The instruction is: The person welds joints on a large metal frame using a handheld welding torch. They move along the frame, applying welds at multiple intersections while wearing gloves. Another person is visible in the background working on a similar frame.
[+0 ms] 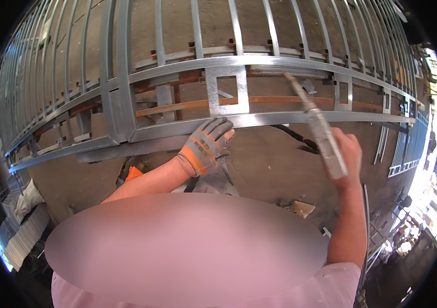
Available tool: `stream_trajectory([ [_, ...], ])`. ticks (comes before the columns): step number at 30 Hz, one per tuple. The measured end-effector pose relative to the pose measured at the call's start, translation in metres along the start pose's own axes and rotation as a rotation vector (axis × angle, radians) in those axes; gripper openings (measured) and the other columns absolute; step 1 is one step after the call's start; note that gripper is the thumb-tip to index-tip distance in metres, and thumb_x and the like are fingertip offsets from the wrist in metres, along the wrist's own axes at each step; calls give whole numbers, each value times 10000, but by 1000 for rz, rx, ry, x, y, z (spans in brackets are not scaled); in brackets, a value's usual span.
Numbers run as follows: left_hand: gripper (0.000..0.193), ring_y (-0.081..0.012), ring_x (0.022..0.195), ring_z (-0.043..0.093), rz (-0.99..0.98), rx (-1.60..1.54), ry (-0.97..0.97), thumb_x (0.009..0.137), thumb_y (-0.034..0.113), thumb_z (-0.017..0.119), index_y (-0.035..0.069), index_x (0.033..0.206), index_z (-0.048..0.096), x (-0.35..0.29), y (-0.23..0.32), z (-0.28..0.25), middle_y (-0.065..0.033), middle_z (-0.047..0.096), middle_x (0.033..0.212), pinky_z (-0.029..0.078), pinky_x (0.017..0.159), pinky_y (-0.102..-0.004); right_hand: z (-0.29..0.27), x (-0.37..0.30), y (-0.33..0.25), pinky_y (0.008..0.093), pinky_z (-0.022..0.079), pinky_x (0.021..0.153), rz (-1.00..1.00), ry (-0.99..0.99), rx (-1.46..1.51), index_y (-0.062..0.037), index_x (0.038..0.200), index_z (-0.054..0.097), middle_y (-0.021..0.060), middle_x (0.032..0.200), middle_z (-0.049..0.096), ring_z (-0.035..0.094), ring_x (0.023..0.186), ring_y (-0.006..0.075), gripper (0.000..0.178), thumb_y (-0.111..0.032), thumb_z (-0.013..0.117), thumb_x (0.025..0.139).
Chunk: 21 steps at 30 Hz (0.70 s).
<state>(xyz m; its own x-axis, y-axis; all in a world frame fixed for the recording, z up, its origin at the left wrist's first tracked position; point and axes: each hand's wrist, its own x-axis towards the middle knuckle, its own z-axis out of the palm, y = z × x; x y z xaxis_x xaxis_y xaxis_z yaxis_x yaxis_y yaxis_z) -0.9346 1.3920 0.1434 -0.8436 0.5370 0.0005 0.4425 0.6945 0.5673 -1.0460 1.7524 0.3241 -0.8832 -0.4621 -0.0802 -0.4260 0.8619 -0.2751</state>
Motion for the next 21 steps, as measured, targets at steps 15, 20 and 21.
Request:
stream_trajectory([
  [15, 911, -295, 1687, 334, -342, 447, -89, 1045, 549, 653, 95, 1764, 327, 92, 1, 31, -109, 357, 1824, 188, 1395, -528, 81, 82, 22, 439, 438, 757, -271, -156, -112, -126, 1141, 719, 79, 856, 760, 704, 771, 327, 364, -231, 828, 809],
  [20, 1121, -319, 1648, 381, -385, 302, -20, 852, 571, 864, 104, 1740, 365, 92, 2, 30, -113, 410, 1777, 215, 1404, -481, 83, 93, 28, 444, 467, 788, -284, -185, -132, -115, 1172, 709, 126, 882, 765, 702, 792, 385, 393, -167, 821, 799],
  [21, 1046, -311, 1645, 388, -389, 316, -10, 886, 526, 830, 98, 1731, 387, 93, 2, 30, -107, 415, 1778, 219, 1401, -486, 83, 94, 29, 446, 476, 798, -285, -188, -133, -108, 1184, 710, 143, 894, 766, 699, 798, 402, 400, -136, 814, 800],
])
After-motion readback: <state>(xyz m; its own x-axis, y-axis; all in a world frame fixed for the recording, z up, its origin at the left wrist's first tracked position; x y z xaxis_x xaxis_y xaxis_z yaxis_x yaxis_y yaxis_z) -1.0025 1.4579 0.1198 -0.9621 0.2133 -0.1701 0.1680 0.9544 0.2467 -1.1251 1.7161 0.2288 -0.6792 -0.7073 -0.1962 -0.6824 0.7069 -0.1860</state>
